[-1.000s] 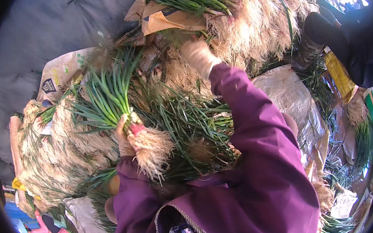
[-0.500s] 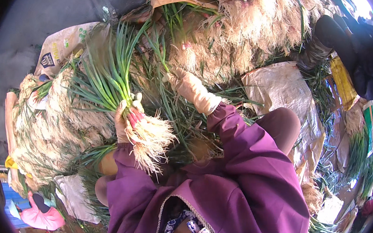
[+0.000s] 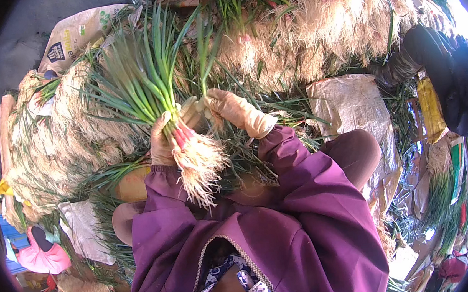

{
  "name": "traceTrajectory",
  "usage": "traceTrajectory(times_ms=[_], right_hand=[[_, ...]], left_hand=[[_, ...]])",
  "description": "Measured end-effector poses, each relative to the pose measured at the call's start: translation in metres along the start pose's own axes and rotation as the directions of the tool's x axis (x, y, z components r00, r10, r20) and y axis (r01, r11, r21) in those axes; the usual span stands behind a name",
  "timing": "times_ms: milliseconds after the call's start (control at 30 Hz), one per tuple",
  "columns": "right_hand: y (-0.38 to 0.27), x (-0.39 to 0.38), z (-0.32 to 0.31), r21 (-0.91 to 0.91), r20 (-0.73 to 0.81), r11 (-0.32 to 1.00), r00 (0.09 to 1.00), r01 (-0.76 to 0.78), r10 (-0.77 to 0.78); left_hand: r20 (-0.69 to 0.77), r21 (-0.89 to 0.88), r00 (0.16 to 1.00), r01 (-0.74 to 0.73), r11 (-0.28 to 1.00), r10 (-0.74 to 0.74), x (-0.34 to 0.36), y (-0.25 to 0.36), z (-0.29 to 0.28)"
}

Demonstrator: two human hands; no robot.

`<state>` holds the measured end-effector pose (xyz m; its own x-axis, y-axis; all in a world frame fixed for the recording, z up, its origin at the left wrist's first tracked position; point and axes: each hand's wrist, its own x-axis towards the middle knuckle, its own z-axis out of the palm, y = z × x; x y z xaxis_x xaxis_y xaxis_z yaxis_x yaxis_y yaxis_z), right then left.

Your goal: The person sits on the ground and cleans bunches of green onions by hand. They remove roots and trim the green tops, then place the cleaned onions into a sack.

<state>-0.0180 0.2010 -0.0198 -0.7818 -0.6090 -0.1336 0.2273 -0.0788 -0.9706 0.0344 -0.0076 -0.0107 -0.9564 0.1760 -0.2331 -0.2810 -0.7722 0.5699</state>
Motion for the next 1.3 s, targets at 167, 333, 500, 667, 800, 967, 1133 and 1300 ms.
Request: traceTrajectory(times_ms=[167,333,500,667,800,967,1133,1300], right_hand=[[0.001,-0.008,0.003,-0.609,0.227,0.765,0.970,0.209,-0.084],[-0.033,-0.003,-0.003,-0.674,-0.339,0.715,0.937,-0.183,-0.080],[-0.050,0.025,0.040,0.298,-0.336,0.953,0.940,0.052,0.054],[-0.013,0.010,-0.005,0.731,-0.154,0.642,0.973,0.230,-0.173],[-0.008,0.009,-0.062,-0.984,0.035,0.162,0.974,0.073,-0.226],[-0.075,0.043,-0.104,-0.867,-0.409,0.087,0.600,-0.491,-0.688],[-0.087,0.042,-0.104,-0.767,-0.474,-0.153,0.711,-0.623,-0.520],[-0.053,-0.020,-0.013,-0.967,-0.177,0.247,0.865,-0.063,-0.470]], left_hand=[[0.005,0.049,1.000,0.008,0.999,-0.009,0.005,-0.014,0.009],[0.069,-0.104,0.998,0.006,0.995,0.002,0.000,-0.017,0.013],[-0.098,0.007,0.995,-0.021,1.000,0.021,0.007,-0.013,0.018],[-0.095,0.051,0.995,0.012,0.999,-0.007,0.012,0.003,0.022],[0.029,0.022,0.999,0.041,0.999,-0.042,0.015,0.012,0.034],[0.027,0.049,0.998,0.059,0.997,-0.060,0.026,0.020,0.052],[0.066,-0.153,0.995,0.086,0.984,-0.077,0.043,0.024,0.057],[-0.002,0.066,1.000,0.021,0.998,-0.021,0.057,0.004,0.049]])
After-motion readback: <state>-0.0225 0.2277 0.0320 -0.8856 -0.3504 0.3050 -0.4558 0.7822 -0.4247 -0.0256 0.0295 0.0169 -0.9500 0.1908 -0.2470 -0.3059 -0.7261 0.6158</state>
